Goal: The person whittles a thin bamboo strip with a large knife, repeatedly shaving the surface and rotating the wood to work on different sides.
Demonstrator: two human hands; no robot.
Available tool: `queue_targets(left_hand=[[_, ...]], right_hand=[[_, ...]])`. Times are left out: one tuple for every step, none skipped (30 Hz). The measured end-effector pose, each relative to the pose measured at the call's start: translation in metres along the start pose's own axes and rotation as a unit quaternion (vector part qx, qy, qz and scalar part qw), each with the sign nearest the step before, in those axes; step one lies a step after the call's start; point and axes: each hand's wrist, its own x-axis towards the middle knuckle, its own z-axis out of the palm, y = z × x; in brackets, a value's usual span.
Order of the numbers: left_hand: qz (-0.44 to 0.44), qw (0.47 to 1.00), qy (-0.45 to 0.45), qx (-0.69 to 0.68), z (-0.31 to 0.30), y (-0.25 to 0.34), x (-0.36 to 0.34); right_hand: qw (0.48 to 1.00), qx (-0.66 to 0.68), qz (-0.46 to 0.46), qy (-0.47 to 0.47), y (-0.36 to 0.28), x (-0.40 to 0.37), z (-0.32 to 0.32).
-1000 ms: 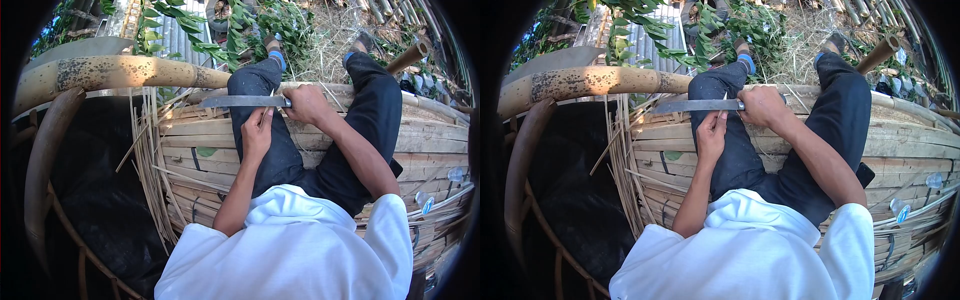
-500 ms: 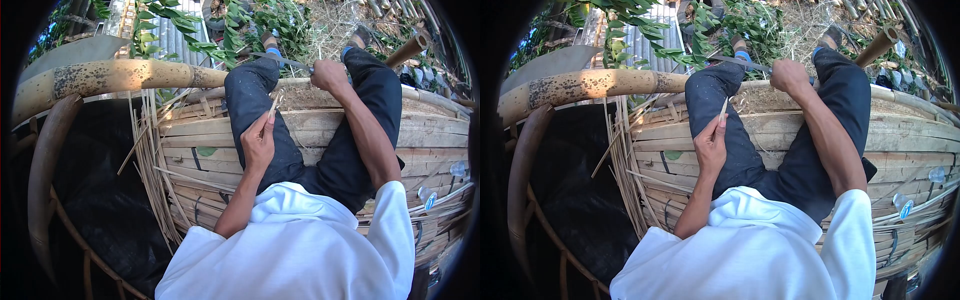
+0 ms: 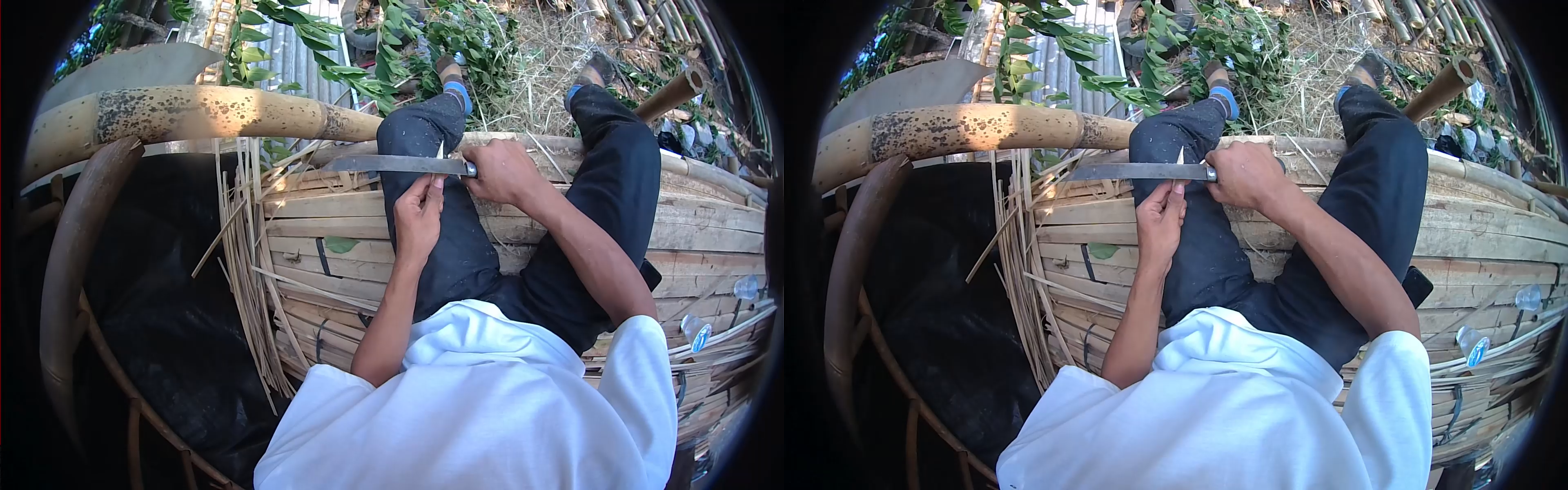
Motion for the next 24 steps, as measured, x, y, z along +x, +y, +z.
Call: queue_targets(left_hand=[[0.013, 1.000, 0.010, 0.018, 0.002, -0.001, 0.000], [0.013, 1.000, 0.009, 0.019, 0.003, -0.002, 0.000], [0.023, 0.999, 0.011, 0.037, 0.004, -0.004, -0.001], [0.034, 0.998, 0.013, 0.056, 0.004, -0.005, -0.001], [0.034, 0.998, 0.011, 0.056, 0.004, -0.006, 0.001], [0.035, 0.997, 0.011, 0.071, 0.003, -0.008, 0.002], [0.034, 0.996, 0.010, 0.087, 0.002, -0.011, 0.001], [0.035, 0.996, 0.007, 0.087, 0.001, -0.013, 0.004], [0.025, 0.999, 0.009, 0.041, 0.001, -0.016, 0.008], [0.013, 1.000, 0.013, -0.005, 0.000, -0.012, 0.008], [0.046, 0.999, -0.012, 0.010, -0.003, -0.006, -0.001], [0.102, 0.992, -0.022, 0.077, -0.005, -0.016, -0.006], [0.044, 0.999, -0.020, 0.024, -0.009, -0.015, -0.005], [-0.018, 0.999, -0.015, -0.029, -0.015, -0.012, -0.005], [-0.012, 0.999, -0.012, -0.031, -0.016, -0.004, 0.003], [-0.047, 0.995, -0.040, -0.084, -0.015, 0.006, 0.011], [-0.092, 0.984, -0.064, -0.137, -0.016, 0.009, 0.010], [-0.095, 0.983, -0.060, -0.143, -0.016, 0.009, 0.009], [-0.112, 0.981, -0.072, -0.143, -0.016, 0.011, 0.014], [-0.129, 0.978, -0.082, -0.142, -0.017, 0.012, 0.016], [-0.126, 0.979, -0.079, -0.138, -0.018, 0.011, 0.015], [-0.127, 0.979, -0.076, -0.137, -0.018, 0.010, 0.013], [-0.118, 0.982, -0.069, -0.133, -0.017, 0.009, 0.011], [-0.107, 0.984, -0.063, -0.130, -0.016, 0.010, 0.010]], right_hand=[[1.000, -0.001, 0.001, 0.001, 0.002, 0.000, -0.001], [1.000, -0.010, -0.003, -0.007, 0.003, 0.000, -0.001], [1.000, -0.018, -0.008, -0.015, 0.003, 0.001, 0.000], [1.000, -0.016, -0.007, -0.015, 0.004, 0.002, -0.001], [0.999, -0.024, -0.013, -0.027, 0.006, 0.003, -0.004], [0.999, -0.031, -0.019, -0.041, 0.008, 0.003, -0.005], [0.998, -0.028, -0.017, -0.044, 0.010, 0.003, -0.002], [0.999, -0.045, -0.008, -0.027, 0.014, 0.006, 0.001], [0.998, -0.064, -0.002, -0.010, 0.019, 0.012, 0.002], [0.994, -0.056, 0.095, -0.002, 0.032, 0.022, 0.005], [0.981, -0.047, 0.190, 0.009, 0.051, 0.032, 0.003], [0.974, -0.056, 0.216, 0.023, 0.080, 0.034, -0.010], [0.968, -0.060, 0.240, 0.034, 0.100, 0.033, -0.022], [0.965, -0.036, 0.242, 0.092, 0.101, 0.038, -0.025], [0.965, 0.019, 0.232, 0.119, 0.085, 0.037, -0.033], [0.962, 0.068, 0.220, 0.145, 0.070, 0.033, -0.040], [0.965, 0.115, 0.185, 0.147, 0.067, 0.030, -0.033], [0.967, 0.111, 0.182, 0.141, 0.060, 0.024, -0.026], [0.971, 0.138, 0.152, 0.120, 0.055, 0.020, -0.021], [0.974, 0.166, 0.121, 0.098, 0.051, 0.020, -0.017], [0.974, 0.167, 0.117, 0.098, 0.048, 0.021, -0.011], [0.974, 0.186, 0.089, 0.089, 0.045, 0.022, -0.004], [0.974, 0.203, 0.061, 0.081, 0.043, 0.022, 0.001], [0.974, 0.203, 0.061, 0.080, 0.041, 0.022, 0.002]])
